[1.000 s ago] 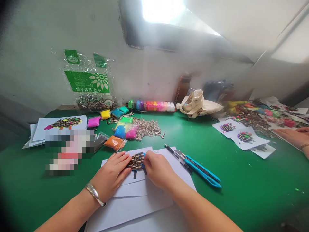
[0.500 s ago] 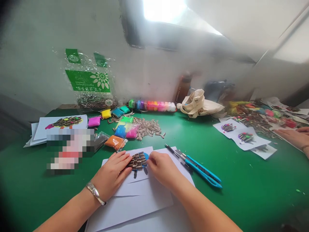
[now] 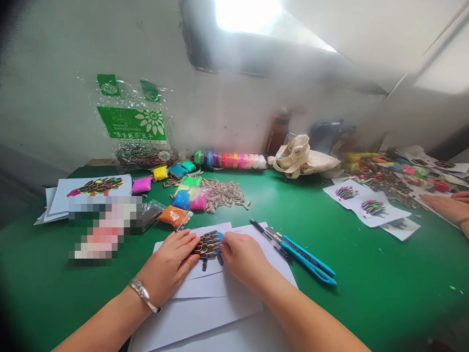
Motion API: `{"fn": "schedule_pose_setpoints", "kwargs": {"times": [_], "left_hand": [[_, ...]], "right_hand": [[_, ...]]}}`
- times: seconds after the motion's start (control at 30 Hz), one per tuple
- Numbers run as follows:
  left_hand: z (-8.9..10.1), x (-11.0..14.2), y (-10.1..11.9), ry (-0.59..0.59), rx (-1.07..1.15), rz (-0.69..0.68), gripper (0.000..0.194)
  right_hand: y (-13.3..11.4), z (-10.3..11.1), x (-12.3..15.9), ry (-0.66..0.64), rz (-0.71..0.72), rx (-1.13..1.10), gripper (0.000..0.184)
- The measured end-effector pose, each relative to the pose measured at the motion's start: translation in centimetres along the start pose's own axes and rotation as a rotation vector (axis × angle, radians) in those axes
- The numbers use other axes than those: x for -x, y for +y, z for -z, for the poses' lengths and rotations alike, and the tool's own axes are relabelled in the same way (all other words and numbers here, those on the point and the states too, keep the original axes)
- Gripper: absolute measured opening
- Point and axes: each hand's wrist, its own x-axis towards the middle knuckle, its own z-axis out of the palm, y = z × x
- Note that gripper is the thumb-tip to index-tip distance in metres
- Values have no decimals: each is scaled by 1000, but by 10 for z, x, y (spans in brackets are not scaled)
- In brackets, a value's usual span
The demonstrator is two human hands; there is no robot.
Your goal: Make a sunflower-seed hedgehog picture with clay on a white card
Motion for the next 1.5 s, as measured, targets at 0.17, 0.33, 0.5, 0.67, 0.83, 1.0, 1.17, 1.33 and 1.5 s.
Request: {"fn": "schedule_pose_setpoints", "kwargs": {"times": [0.17,0.33,0.5,0.67,0.83,1.0,1.17,1.33,1.5], "left_hand": [[2,-1,1,-16,3,11,32],[6,-2,2,-33,23,29,32],[7,0,2,-35,28,30,32],[6,1,3,-39,25,31,32],[6,0,4,-44,14,40,33],[6,0,3,-37,22,35,33],[6,0,2,-35,24,36,34],[7,-1,3,-39,38,29,33],[4,-1,2,-8,44,14,32]], "right_hand": [[4,8,-4,22,10,-48,21],[20,37,-32,193,40,124,23],[26,45,-72,174,38,415,30],[17,28,-94,93,97,498,25],[8,18,-99,6,91,558,22],[4,15,-101,55,57,556,23],[2,25,-87,139,3,488,26],[0,31,-31,127,81,44,19],[1,17,6,-67,-31,-376,15]]}}
